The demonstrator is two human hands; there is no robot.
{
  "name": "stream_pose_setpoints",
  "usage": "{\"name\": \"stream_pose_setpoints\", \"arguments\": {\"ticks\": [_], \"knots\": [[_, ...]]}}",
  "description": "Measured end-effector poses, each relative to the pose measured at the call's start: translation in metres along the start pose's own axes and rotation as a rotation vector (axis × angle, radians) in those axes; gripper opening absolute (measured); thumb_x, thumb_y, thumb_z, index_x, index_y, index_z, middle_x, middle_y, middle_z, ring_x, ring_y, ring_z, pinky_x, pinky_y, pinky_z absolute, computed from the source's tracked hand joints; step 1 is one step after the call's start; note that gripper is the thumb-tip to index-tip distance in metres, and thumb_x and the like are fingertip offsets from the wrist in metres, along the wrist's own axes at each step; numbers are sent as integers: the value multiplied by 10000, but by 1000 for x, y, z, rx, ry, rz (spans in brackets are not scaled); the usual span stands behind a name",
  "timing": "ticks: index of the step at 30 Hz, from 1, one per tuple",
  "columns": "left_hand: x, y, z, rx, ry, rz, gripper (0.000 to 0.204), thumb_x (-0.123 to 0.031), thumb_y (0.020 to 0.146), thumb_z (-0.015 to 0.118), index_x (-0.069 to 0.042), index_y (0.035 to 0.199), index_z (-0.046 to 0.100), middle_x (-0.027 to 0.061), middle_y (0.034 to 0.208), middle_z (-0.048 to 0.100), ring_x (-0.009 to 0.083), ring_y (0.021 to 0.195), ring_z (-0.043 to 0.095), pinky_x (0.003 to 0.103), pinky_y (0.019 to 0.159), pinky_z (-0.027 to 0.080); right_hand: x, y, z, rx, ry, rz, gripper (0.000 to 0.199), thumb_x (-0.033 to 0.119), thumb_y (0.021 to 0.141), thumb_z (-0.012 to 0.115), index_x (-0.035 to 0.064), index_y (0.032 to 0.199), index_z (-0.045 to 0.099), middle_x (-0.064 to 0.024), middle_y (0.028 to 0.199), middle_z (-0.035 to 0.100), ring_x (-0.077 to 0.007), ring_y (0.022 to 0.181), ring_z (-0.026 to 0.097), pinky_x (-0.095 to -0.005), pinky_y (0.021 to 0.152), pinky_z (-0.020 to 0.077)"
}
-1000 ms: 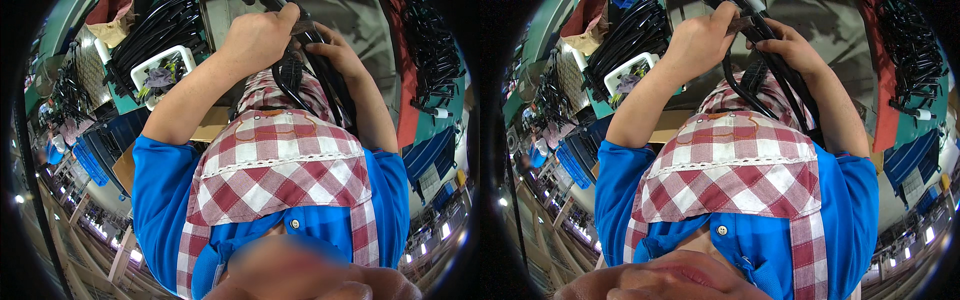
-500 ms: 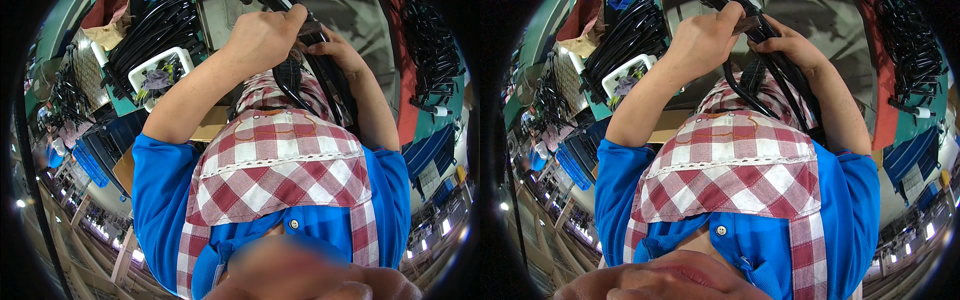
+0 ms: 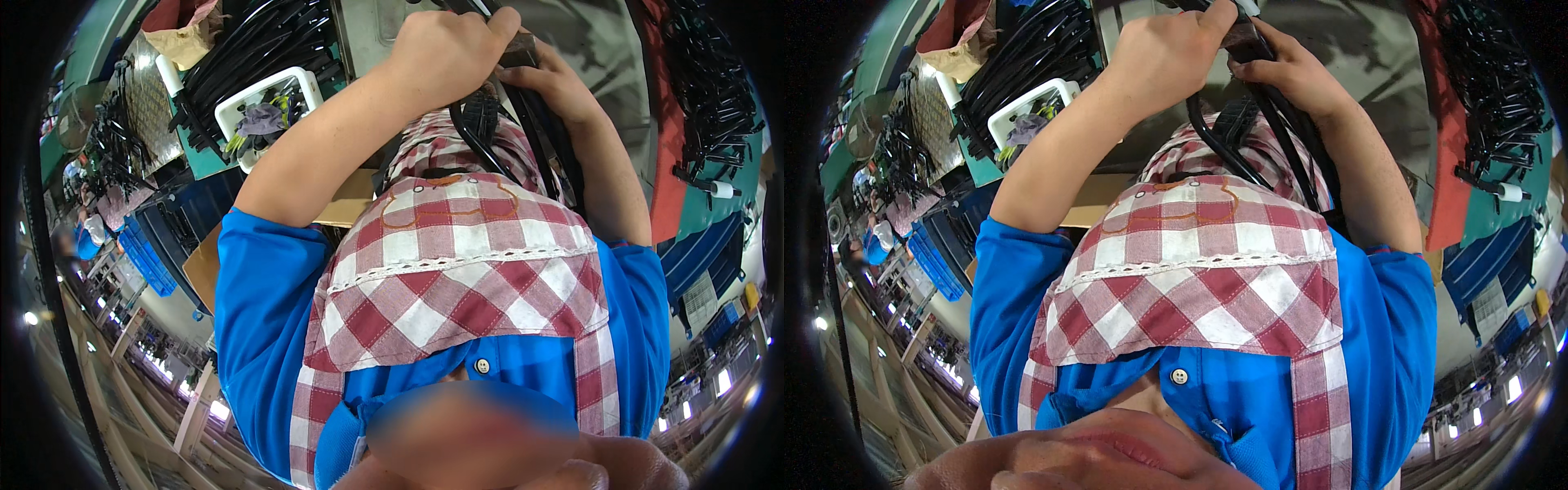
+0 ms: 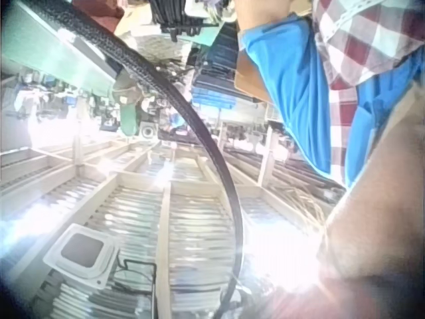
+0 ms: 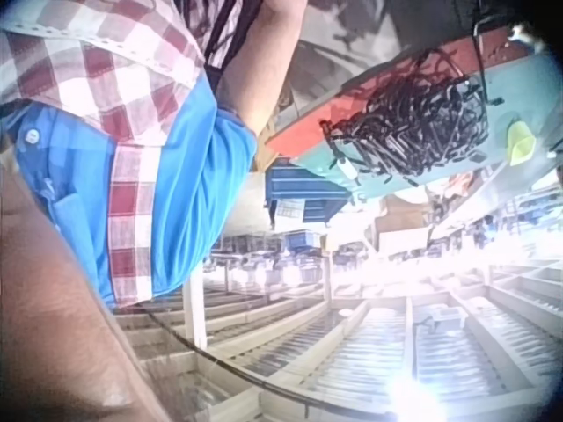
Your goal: The person assembles a black metal frame, likely a chair or table, by inserting and securing components. They use a tool to tighten parts and handle various frame pieces.
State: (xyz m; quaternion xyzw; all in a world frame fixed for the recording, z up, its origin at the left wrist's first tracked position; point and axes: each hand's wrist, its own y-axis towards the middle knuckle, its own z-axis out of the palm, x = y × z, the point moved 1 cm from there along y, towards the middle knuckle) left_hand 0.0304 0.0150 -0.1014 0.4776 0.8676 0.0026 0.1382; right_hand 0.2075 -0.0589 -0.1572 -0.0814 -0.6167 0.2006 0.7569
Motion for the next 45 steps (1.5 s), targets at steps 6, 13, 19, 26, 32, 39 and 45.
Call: {"name": "stream_pose_setpoints", "arguments": {"ticks": [6, 13, 19, 26, 32, 39, 45], "knots": [[21, 0, -6, 65, -455, -156, 264, -109, 839, 602, -1, 1045, 478, 223, 683, 622, 450, 687, 633, 525, 609, 498, -2, 3, 4, 24, -86, -19, 552, 81, 829, 667, 14, 1349, 493, -25, 981, 620, -109, 908, 569, -245, 842, 457], [19, 11, -9, 124, -279, -80, 290, -117, 865, 542, 6, 1123, 496, 185, 713, 649, 394, 661, 657, 492, 587, 514, 9, 1, 8, -9, -147, 4, 569, 75, 823, 666, 4, 1356, 480, -31, 969, 624, -120, 894, 573, -256, 845, 463], [2, -5, 18, -50, 71, -87, 265, -193, 887, 520, -28, 1093, 539, 113, 685, 644, 304, 595, 662, 439, 519, 513, 13, -2, 10, -55, -208, 53, 521, 70, 821, 672, 3, 1312, 510, -48, 1017, 640, -129, 929, 583, -271, 868, 467], [-2, -11, 40, -436, -62, -125, 178, -169, 791, 631, -119, 938, 543, 57, 650, 611, 239, 590, 672, 346, 477, 516, 3, 4, 4, -42, -205, -1, 600, 54, 811, 675, 19, 1378, 483, -42, 1055, 636, -130, 943, 581, -267, 873, 465], [11, -6, 28, -282, -50, -20, 171, -178, 819, 617, -108, 963, 556, 72, 674, 630, 257, 622, 674, 371, 520, 518, 5, 7, 1, -39, -235, 46, 601, 41, 824, 657, 29, 1396, 475, -34, 1067, 632, -122, 963, 580, -262, 885, 465], [20, 6, 6, -9, -407, -166, 208, -184, 891, 589, -76, 1061, 540, 216, 737, 659, 417, 701, 657, 520, 592, 503, 7, 3, 4, -13, -176, 7, 601, 66, 824, 667, 26, 1394, 482, -33, 1089, 629, -119, 991, 569, -259, 923, 441], [33, 7, 1, 132, -448, -158, 201, -182, 895, 584, -78, 1064, 550, 186, 744, 667, 398, 712, 666, 505, 600, 509, 5, 4, 5, -14, -208, 28, 580, 65, 818, 677, 33, 1369, 500, -32, 1068, 631, -125, 971, 574, -256, 902, 442]]}}
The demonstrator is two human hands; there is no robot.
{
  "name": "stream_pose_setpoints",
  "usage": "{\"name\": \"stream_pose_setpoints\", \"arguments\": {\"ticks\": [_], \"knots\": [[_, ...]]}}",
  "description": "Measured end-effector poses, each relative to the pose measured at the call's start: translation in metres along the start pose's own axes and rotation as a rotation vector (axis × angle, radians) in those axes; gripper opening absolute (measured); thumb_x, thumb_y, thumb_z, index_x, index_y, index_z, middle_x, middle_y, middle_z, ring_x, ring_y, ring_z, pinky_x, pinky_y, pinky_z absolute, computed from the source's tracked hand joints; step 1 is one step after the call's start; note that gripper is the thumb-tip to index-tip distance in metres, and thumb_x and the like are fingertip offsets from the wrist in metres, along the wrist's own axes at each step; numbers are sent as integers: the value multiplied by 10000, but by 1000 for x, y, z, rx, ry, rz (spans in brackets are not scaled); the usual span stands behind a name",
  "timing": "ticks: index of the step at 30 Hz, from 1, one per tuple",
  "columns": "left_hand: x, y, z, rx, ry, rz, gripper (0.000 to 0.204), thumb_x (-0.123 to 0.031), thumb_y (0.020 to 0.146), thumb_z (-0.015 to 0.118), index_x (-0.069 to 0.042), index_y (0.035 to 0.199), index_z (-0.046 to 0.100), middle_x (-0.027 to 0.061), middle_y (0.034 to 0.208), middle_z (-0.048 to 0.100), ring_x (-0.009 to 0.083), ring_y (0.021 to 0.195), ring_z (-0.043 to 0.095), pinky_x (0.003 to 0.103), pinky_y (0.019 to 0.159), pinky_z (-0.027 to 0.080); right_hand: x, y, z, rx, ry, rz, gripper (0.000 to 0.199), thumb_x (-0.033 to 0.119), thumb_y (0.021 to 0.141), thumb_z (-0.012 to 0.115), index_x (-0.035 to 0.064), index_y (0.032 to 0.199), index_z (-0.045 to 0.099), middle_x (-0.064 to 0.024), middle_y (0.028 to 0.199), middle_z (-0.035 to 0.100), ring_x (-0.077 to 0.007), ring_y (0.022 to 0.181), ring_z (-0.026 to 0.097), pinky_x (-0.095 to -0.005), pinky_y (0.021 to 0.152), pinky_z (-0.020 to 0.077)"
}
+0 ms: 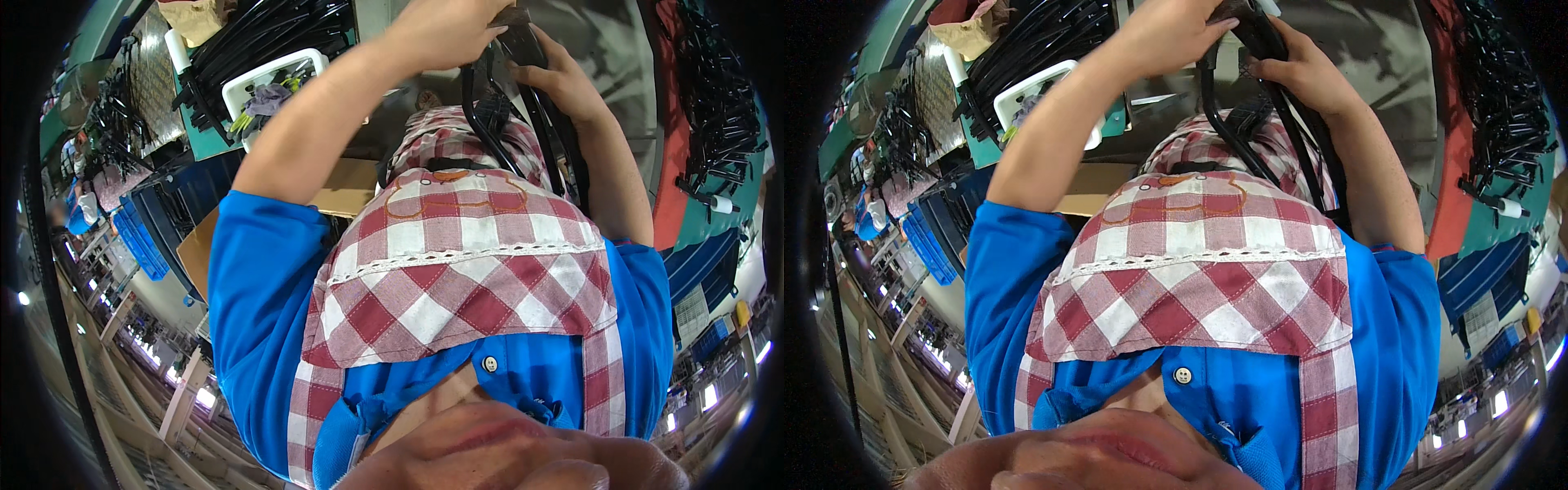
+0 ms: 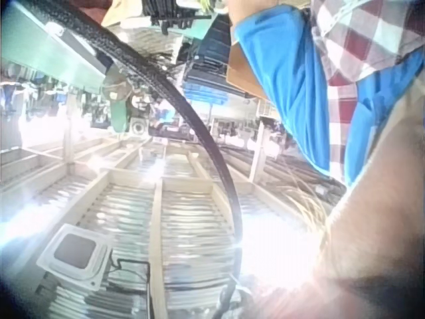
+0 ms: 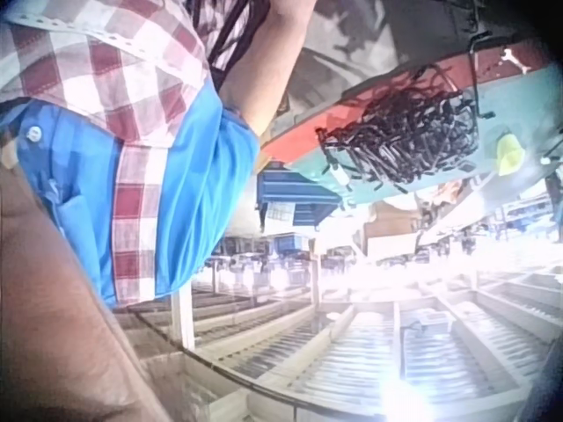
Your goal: The person assembles a black metal frame, likely a chair or table, by inserting and securing components. They use a tool to tighten parts and handle various frame pieces.
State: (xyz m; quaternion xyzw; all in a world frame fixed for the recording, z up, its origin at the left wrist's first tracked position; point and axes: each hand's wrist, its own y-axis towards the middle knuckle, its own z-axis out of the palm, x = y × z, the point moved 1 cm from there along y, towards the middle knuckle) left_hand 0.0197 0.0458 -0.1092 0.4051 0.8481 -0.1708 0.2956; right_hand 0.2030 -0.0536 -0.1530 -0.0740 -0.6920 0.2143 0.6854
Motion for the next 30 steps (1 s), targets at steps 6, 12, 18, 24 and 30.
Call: {"name": "stream_pose_setpoints", "arguments": {"ticks": [6, 12, 18, 24, 30], "knots": [[-9, -11, 23, -198, 143, 90, 195, -175, 912, 538, -69, 1074, 554, 166, 753, 663, 388, 689, 658, 488, 593, 511, -8, 1, -6, 26, 95, 2, 599, 51, 810, 679, 45, 1379, 493, -27, 1046, 634, -113, 943, 584, -251, 864, 457], [-12, -6, -9, -75, -59, 61, 222, -186, 890, 562, -43, 1057, 529, 182, 760, 660, 387, 713, 659, 473, 621, 519, -5, -4, -9, 38, 274, 49, 616, 44, 791, 669, 57, 1382, 495, -25, 993, 637, -112, 905, 595, -247, 851, 468], [-12, -11, 2, -209, 342, 216, 174, -200, 911, 597, -56, 1001, 560, 131, 698, 632, 303, 632, 665, 400, 558, 515, 1, -13, -8, 5, 308, 85, 600, 45, 796, 666, 50, 1373, 501, -33, 981, 647, -116, 911, 604, -245, 858, 468], [-11, -26, 13, -363, 280, 288, 212, -145, 765, 729, -102, 945, 627, 61, 810, 663, 268, 709, 661, 369, 562, 505, -1, -19, -4, 18, 393, 42, 516, 29, 829, 648, 36, 1330, 526, -29, 994, 648, -115, 935, 601, -239, 894, 452], [-64, -23, -56, -351, -45, 228, 176, -196, 893, 664, -55, 972, 593, 86, 710, 624, 232, 609, 635, 339, 535, 493, -18, -20, -19, -37, 395, 51, 508, 41, 846, 611, 21, 1343, 507, -43, 988, 649, -121, 926, 606, -254, 891, 458]]}}
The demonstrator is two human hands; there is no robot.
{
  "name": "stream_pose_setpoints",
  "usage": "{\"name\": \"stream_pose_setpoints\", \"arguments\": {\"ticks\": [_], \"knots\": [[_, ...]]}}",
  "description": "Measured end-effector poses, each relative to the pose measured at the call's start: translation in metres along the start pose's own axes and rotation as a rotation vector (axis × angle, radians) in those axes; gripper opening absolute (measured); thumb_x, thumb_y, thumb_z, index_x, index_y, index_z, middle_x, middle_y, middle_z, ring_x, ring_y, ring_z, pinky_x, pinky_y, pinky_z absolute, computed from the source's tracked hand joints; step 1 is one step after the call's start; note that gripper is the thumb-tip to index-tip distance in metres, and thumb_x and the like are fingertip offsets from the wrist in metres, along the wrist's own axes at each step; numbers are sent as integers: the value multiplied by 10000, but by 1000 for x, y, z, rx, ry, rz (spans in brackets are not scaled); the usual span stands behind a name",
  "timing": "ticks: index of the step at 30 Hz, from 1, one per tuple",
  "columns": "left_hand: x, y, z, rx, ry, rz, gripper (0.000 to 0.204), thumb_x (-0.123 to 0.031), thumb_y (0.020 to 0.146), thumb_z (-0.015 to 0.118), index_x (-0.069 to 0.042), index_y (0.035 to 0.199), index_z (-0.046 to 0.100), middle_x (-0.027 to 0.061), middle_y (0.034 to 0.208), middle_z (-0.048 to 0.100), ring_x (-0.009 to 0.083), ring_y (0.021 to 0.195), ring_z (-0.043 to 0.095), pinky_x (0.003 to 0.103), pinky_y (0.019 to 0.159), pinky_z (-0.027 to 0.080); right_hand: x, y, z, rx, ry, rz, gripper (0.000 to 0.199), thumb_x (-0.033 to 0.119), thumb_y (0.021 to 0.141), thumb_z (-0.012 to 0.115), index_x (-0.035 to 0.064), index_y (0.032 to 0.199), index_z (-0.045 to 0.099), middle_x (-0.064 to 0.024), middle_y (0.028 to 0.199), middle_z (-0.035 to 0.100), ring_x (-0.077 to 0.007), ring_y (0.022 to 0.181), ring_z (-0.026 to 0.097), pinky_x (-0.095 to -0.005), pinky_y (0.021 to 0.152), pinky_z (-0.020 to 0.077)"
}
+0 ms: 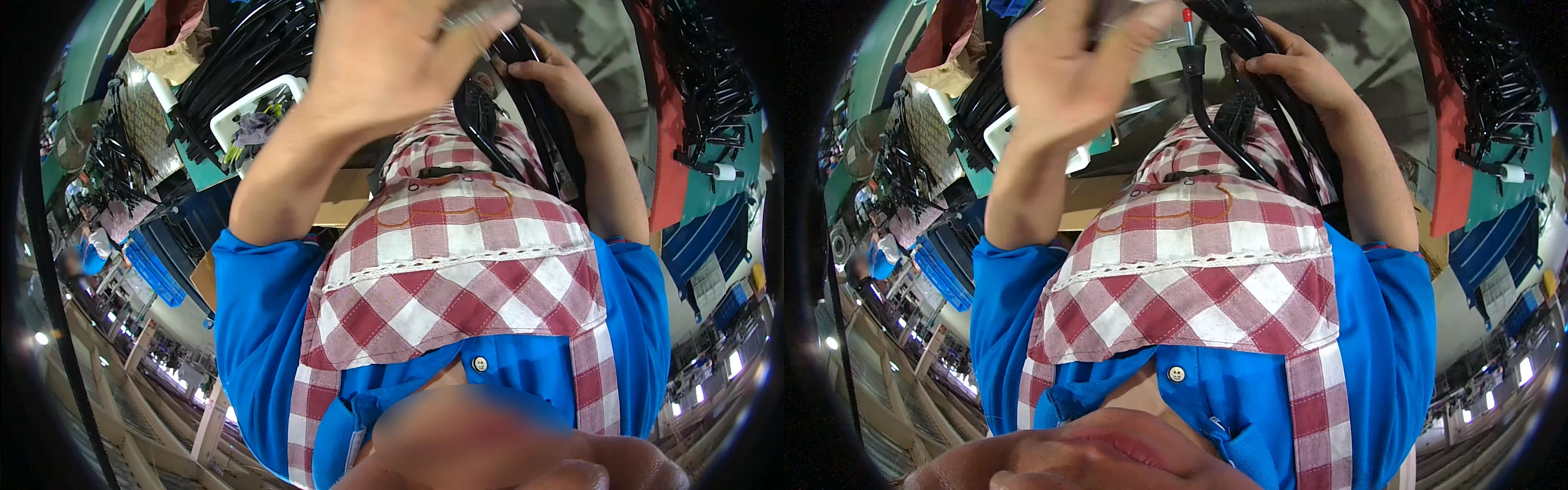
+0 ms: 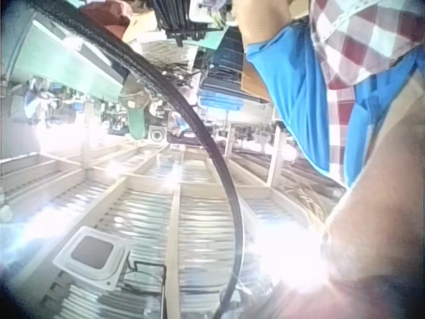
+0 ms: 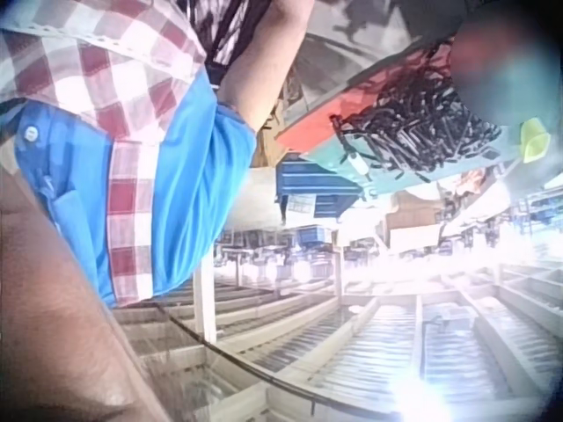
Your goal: The person assembles a black metal frame, likely a chair or table, by inserting and securing components. They use a tool to tighten parts and handle various frame pieces.
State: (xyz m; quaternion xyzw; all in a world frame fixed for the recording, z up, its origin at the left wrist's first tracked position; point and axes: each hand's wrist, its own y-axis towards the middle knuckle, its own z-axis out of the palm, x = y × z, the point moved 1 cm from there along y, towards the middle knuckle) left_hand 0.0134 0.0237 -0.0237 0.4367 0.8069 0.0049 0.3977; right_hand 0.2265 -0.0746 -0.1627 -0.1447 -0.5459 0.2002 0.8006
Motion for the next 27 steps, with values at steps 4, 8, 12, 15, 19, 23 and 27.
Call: {"name": "stream_pose_setpoints", "arguments": {"ticks": [4, 8, 12, 15, 19, 23, 27], "knots": [[50, -20, 2, 36, -159, -368, 170, -182, 911, 672, -56, 1016, 628, 87, 761, 628, 202, 624, 602, 309, 579, 469, 4, -7, -1, 25, -1, -79, 561, 18, 841, 585, 31, 1391, 469, -70, 1002, 667, -150, 916, 623, -269, 901, 466], [57, -59, 32, -147, -1, -20, 272, -31, 776, 701, -36, 1041, 641, 98, 836, 652, 279, 719, 651, 357, 648, 526, 18, -21, 28, -81, -109, -203, 799, 102, 841, 617, 77, 1543, 237, -133, 1153, 639, -185, 1028, 615, -282, 927, 452], [10, -37, 65, -185, 292, 395, 444, -92, 686, 659, -53, 1128, 679, 55, 892, 663, 235, 804, 650, 344, 705, 527, -6, -23, 2, 89, -66, -367, 807, 496, 785, 776, 67, 1363, 412, -85, 1177, 579, -172, 1088, 573, -299, 952, 450], [1, -28, 93, -110, 341, 332, 405, -138, 739, 628, -35, 1127, 678, 48, 932, 650, 225, 864, 641, 343, 766, 515, 2, -39, 24, -43, -36, -370, 912, 715, 751, 705, 51, 1313, 430, -83, 1216, 541, -184, 1189, 512, -338, 1035, 393], [-3, -30, 107, 11, 514, 251, 429, -130, 745, 636, -4, 1154, 658, 58, 947, 646, 229, 907, 622, 338, 802, 501, 0, -39, 21, -75, -70, -402, 542, 508, 939, 624, 25, 1162, 518, -39, 1114, 567, -144, 1150, 524, -306, 1020, 401], [-1, -35, 101, 85, 286, 204, 426, -115, 770, 671, 18, 1173, 647, 82, 977, 633, 249, 930, 594, 359, 807, 495, 2, -41, 14, -22, -133, -246, 280, 281, 967, 641, 33, 1050, 540, 8, 1012, 577, -97, 1044, 543, -262, 972, 422], [16, -43, 108, -40, 79, 206, 431, -94, 774, 709, 3, 1189, 648, 91, 995, 633, 273, 940, 588, 370, 813, 493, 1, -37, 15, 94, -121, -260, 260, 169, 915, 714, 33, 1047, 535, 4, 985, 586, -88, 995, 550, -254, 935, 444]]}}
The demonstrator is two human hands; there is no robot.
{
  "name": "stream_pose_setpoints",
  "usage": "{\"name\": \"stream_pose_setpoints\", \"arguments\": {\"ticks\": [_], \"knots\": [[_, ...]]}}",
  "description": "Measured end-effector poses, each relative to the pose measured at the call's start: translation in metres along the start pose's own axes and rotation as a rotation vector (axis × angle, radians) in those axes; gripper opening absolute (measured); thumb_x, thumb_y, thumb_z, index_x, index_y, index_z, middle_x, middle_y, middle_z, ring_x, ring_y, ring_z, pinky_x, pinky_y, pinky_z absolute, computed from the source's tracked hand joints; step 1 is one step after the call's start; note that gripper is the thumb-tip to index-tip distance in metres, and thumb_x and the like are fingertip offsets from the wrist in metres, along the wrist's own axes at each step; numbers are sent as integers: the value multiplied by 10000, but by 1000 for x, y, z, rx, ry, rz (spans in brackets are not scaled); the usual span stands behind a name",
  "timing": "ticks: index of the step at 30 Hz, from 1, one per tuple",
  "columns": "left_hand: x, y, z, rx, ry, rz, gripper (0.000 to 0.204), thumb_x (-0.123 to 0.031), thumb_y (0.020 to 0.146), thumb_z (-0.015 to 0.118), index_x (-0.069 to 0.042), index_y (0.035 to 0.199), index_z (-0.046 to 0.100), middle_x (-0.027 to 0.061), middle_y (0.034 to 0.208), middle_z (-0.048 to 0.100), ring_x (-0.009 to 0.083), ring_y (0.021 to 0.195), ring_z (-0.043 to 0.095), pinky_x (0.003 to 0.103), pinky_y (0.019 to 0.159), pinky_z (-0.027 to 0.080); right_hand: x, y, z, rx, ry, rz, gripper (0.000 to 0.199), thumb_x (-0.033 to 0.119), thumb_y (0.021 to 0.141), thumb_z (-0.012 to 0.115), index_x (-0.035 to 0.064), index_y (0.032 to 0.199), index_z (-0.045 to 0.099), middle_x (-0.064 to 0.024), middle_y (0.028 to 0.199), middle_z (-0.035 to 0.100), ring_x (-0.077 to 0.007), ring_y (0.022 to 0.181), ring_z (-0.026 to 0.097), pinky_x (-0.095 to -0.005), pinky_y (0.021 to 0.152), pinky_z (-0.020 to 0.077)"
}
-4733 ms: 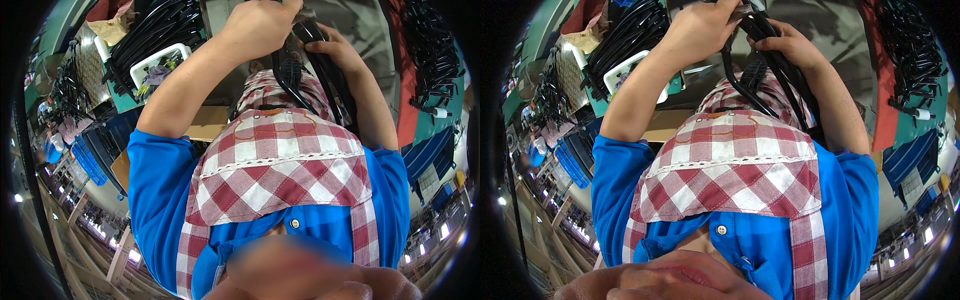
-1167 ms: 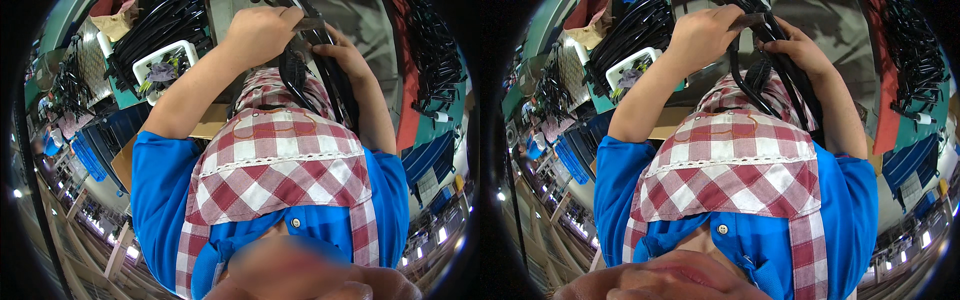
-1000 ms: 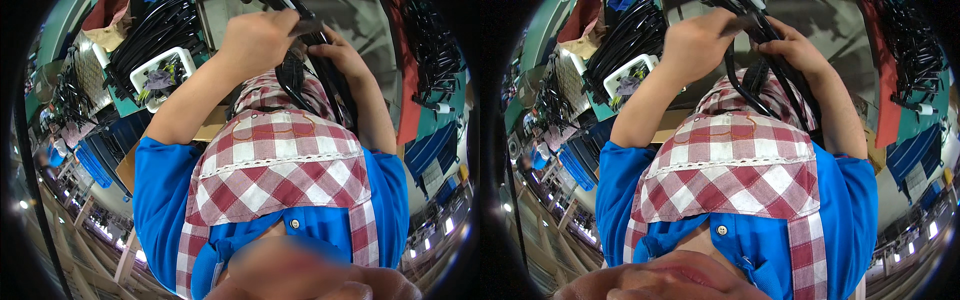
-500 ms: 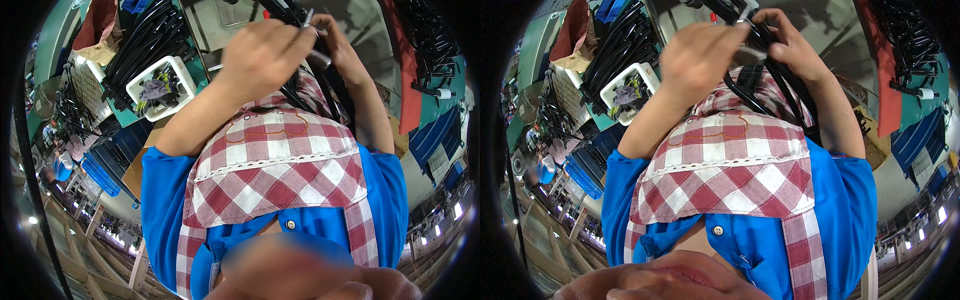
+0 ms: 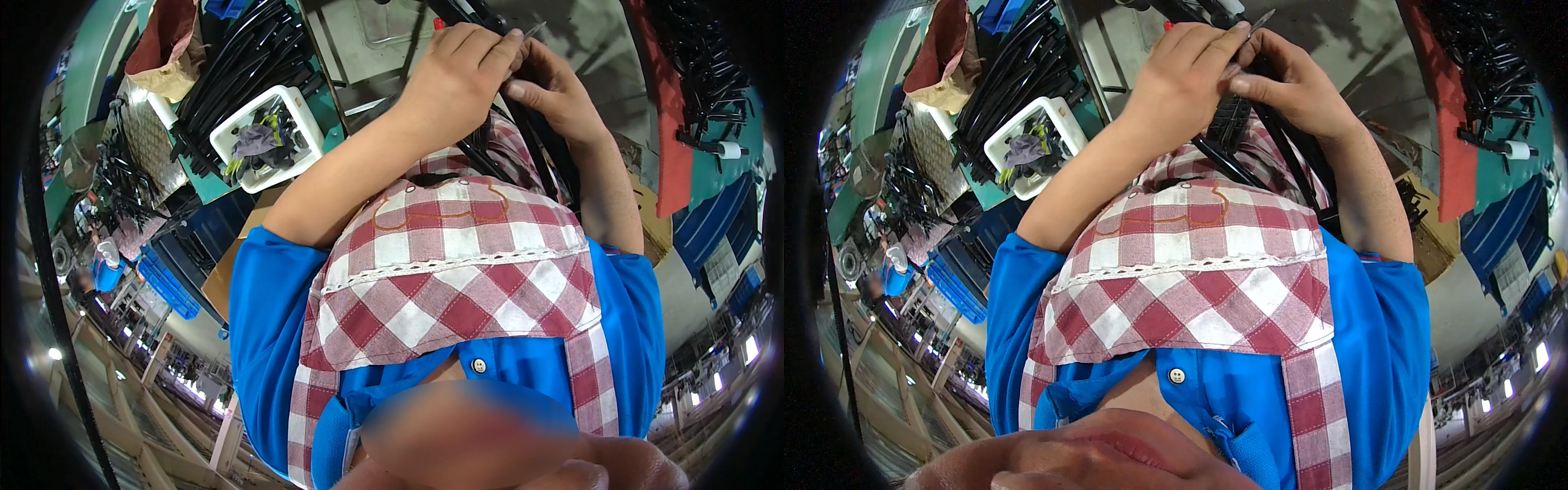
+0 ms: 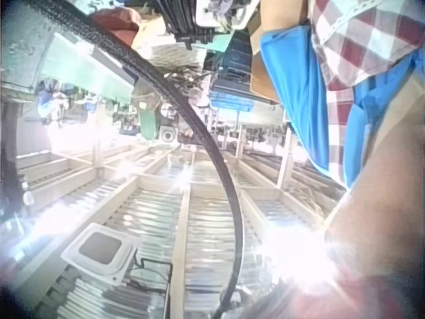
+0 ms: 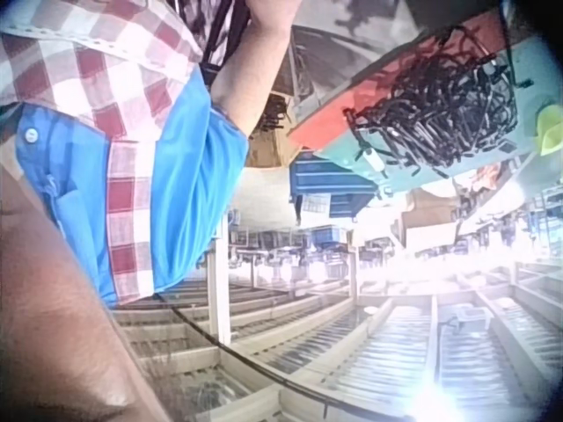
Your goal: The person assembles a black metal frame, likely a chair or table, by inserting and securing components. They use a tool to tighten parts and handle various frame pieces.
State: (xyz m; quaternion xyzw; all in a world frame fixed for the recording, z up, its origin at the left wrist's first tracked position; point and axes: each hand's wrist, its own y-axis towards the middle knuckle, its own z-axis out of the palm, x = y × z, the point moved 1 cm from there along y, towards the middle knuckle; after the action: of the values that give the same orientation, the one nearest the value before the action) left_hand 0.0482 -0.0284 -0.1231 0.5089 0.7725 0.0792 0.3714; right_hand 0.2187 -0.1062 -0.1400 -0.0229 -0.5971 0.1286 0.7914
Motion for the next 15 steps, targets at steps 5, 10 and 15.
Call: {"name": "stream_pose_setpoints", "arguments": {"ticks": [5, 10, 15], "knots": [[0, 2, 3, -118, -217, -149, 337, -103, 808, 741, -57, 1135, 671, 77, 896, 676, 250, 829, 644, 350, 722, 521, 3, 3, 15, -113, 21, -44, 392, 195, 893, 748, 35, 1182, 538, -22, 1029, 608, -103, 1021, 562, -269, 927, 461], [-11, 12, -1, -239, -576, -554, 223, -128, 826, 740, -62, 1032, 685, 96, 843, 692, 268, 746, 663, 356, 674, 531, 1, 4, 8, -88, -84, -56, 354, 230, 955, 674, 33, 1217, 540, -15, 1059, 588, -86, 998, 541, -249, 896, 447], [0, 11, -5, -32, -540, -535, 188, -115, 833, 743, -62, 1010, 709, 90, 917, 709, 245, 821, 665, 315, 737, 531, -6, 3, 4, -133, -169, -126, 308, 269, 1034, 536, 30, 1227, 545, -2, 1030, 591, -69, 985, 525, -227, 893, 422]]}}
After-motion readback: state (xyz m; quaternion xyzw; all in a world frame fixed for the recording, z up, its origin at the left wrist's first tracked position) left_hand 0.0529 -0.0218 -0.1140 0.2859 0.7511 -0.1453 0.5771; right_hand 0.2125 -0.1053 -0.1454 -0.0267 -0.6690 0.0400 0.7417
